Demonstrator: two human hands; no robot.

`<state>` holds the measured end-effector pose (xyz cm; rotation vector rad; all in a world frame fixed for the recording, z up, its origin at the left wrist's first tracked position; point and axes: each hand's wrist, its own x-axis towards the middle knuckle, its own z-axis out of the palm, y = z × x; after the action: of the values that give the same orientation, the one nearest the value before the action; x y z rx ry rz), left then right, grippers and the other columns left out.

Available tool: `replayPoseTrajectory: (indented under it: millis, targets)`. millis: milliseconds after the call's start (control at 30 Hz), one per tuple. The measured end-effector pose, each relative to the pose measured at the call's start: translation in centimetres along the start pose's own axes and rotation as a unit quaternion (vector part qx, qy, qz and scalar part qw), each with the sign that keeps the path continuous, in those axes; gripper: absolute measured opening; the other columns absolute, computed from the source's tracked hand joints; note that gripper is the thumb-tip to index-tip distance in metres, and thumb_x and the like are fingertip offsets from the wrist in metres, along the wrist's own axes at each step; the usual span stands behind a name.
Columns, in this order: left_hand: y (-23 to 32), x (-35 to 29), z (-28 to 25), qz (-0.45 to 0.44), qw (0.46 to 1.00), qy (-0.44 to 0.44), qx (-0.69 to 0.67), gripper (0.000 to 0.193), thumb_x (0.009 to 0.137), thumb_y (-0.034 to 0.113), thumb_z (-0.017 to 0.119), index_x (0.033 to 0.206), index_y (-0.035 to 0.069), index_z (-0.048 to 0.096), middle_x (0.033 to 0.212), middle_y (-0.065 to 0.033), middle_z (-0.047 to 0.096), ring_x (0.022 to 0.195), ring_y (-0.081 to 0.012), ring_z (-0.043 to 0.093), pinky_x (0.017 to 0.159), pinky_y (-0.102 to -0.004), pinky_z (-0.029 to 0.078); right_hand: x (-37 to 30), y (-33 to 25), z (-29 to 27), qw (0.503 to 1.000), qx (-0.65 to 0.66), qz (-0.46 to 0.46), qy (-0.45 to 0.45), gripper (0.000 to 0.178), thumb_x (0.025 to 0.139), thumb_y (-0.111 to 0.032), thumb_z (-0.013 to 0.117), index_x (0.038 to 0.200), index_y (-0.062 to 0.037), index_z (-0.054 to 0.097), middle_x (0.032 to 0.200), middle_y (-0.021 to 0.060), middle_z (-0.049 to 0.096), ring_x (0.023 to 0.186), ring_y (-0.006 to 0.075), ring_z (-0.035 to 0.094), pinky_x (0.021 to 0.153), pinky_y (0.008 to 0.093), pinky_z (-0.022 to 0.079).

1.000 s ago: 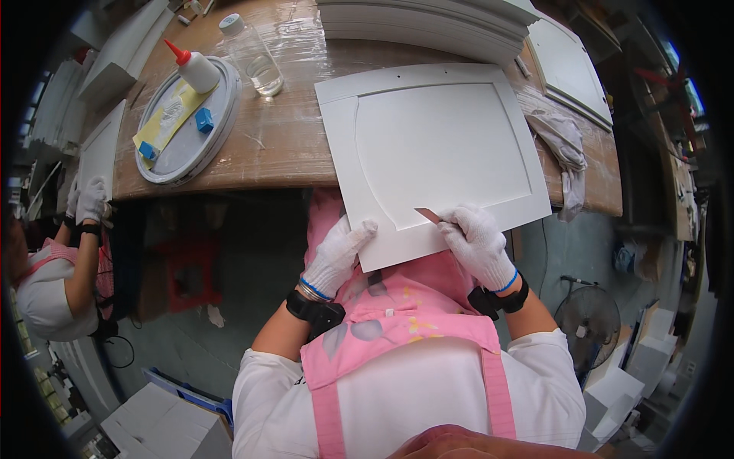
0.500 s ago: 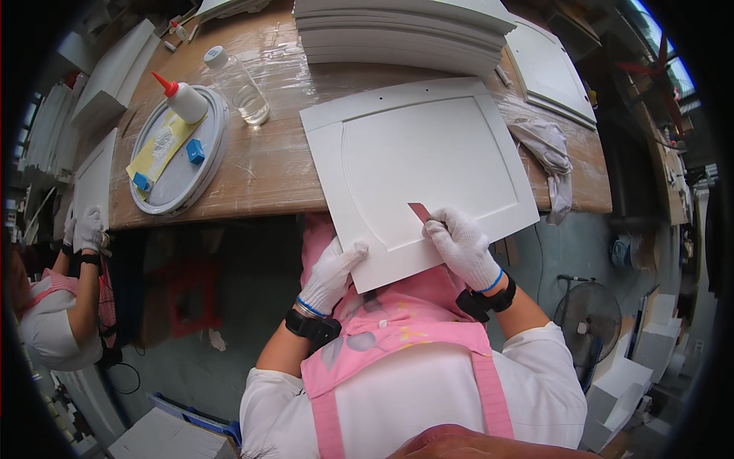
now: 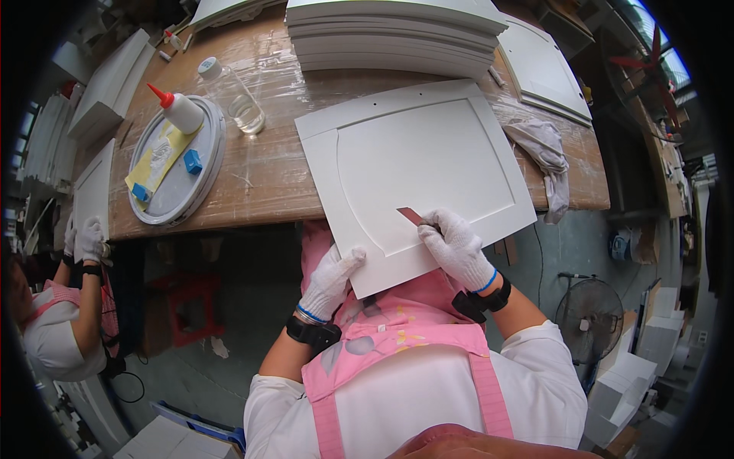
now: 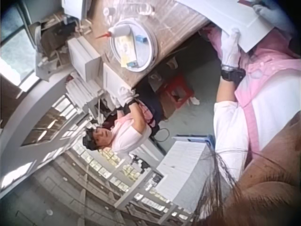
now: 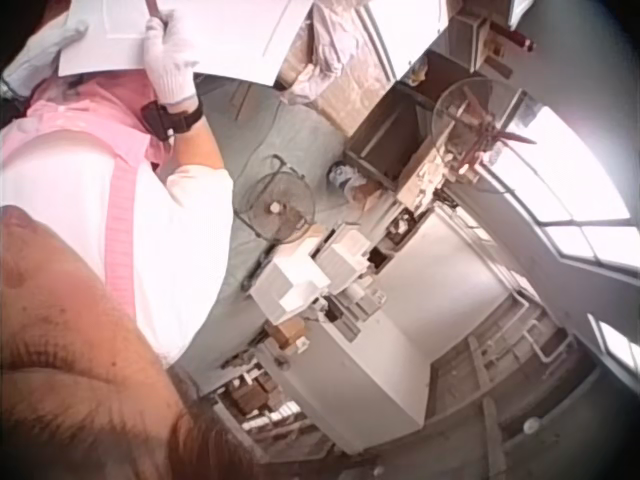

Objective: The recorder cleans and scrapes excess material or glue from white cabinet door panels using a handheld scraper and a cloth.

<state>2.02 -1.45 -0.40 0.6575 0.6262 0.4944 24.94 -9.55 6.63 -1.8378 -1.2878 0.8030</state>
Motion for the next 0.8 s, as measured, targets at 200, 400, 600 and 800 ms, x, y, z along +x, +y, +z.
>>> replayPoseTrajectory:
  millis: [200,400,600,800]
  targets:
    - [-0.2,-0.6,-0.4,0.001,1.0,0.001,-0.004,0.054,0.094,0.021,0.066,0.138,-0.003,0.045,0.126,-0.0107,0.059,0.112,-0.0192,0.059,0.098,-0.0329,0.048,0.7,0.4,-0.6,0.999,0.045,0.01,0.013,0.016,0.092,-0.011,0.061,0.101,0.0014,0.066,0.088,0.0151,0.068,0.082,0.0262,0.067,0.076,0.0341,0.053]
    - [1.4,-4.7,-1.8,-0.053,0.998,0.023,0.015,0.055,0.09,0.016,0.065,0.138,-0.005,0.045,0.124,-0.013,0.06,0.111,-0.0216,0.06,0.096,-0.0334,0.049,6.0,1.3,-4.7,0.974,-0.122,-0.049,0.184,0.017,0.092,-0.015,0.065,0.098,0.0003,0.066,0.088,0.0145,0.062,0.08,0.0286,0.061,0.073,0.0378,0.049]
    - [1.3,-3.9,-3.7,-0.029,0.998,0.034,-0.045,0.05,0.093,0.016,0.06,0.136,-0.006,0.047,0.13,-0.0138,0.059,0.114,-0.0229,0.061,0.098,-0.0337,0.049,10.4,0.4,-1.5,0.974,-0.176,-0.029,0.14,0.021,0.094,-0.023,0.061,0.095,-0.0019,0.065,0.09,0.0205,0.064,0.086,0.0382,0.062,0.074,0.0435,0.049]
    - [1.1,0.2,-4.0,0.041,0.989,0.092,-0.104,0.047,0.099,0.02,0.058,0.139,0.0,0.044,0.126,-0.0119,0.06,0.112,-0.0216,0.062,0.095,-0.0342,0.052,12.5,-0.9,2.3,0.958,-0.258,-0.078,0.092,0.018,0.094,-0.021,0.059,0.104,-0.0076,0.066,0.086,0.0186,0.067,0.081,0.0389,0.065,0.069,0.0491,0.05]
